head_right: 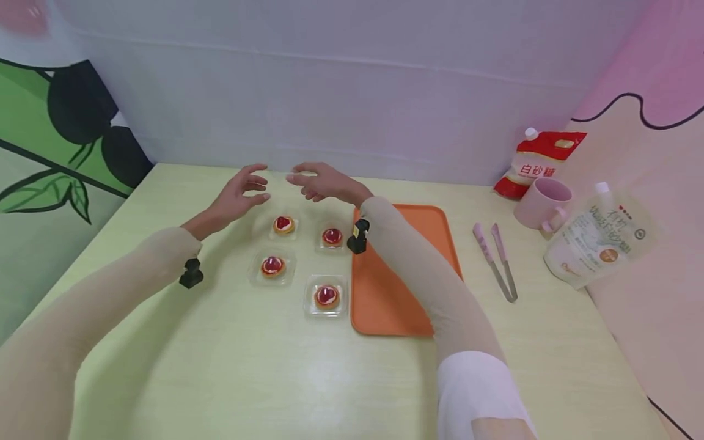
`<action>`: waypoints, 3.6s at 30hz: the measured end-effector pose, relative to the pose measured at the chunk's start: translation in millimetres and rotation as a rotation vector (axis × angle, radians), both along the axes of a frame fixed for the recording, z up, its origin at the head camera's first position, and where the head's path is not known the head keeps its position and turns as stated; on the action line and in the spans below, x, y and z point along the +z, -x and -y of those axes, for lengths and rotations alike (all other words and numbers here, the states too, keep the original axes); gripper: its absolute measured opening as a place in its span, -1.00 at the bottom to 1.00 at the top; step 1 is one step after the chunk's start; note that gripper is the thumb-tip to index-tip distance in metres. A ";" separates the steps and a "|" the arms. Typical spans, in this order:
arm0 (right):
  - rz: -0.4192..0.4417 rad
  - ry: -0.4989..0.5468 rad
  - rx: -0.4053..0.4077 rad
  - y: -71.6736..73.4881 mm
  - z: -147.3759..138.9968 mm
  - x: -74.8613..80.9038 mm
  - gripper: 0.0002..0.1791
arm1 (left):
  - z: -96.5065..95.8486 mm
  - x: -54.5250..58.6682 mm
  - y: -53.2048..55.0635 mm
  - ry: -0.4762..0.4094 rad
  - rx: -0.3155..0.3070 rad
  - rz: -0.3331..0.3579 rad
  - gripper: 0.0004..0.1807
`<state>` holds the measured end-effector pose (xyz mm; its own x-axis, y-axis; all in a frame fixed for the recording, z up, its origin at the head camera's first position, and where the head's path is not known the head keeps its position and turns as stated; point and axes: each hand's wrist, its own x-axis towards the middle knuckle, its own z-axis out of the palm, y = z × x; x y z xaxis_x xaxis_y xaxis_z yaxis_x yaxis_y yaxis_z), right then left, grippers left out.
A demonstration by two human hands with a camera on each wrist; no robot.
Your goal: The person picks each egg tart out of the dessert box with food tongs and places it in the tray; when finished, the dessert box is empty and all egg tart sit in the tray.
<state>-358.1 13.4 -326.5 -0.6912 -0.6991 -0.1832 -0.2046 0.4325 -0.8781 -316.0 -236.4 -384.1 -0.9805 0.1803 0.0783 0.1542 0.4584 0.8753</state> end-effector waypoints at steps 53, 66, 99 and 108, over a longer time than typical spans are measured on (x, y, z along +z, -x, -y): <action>0.013 0.198 -0.299 24.2 16.6 -14.9 -0.35 | -27.8 20.0 20.9 -0.169 0.217 0.081 -0.37; 0.032 0.134 -0.320 36.8 26.9 -27.7 -0.40 | -15.7 11.9 28.2 -0.054 0.185 0.170 -0.33; 0.143 -0.134 -0.276 48.1 51.3 -43.7 -0.31 | 0.0 -4.9 35.7 0.237 0.147 0.324 -0.26; 0.157 -0.142 -0.282 49.1 54.5 -47.0 -0.31 | -1.6 -9.6 34.7 0.268 0.169 0.327 -0.25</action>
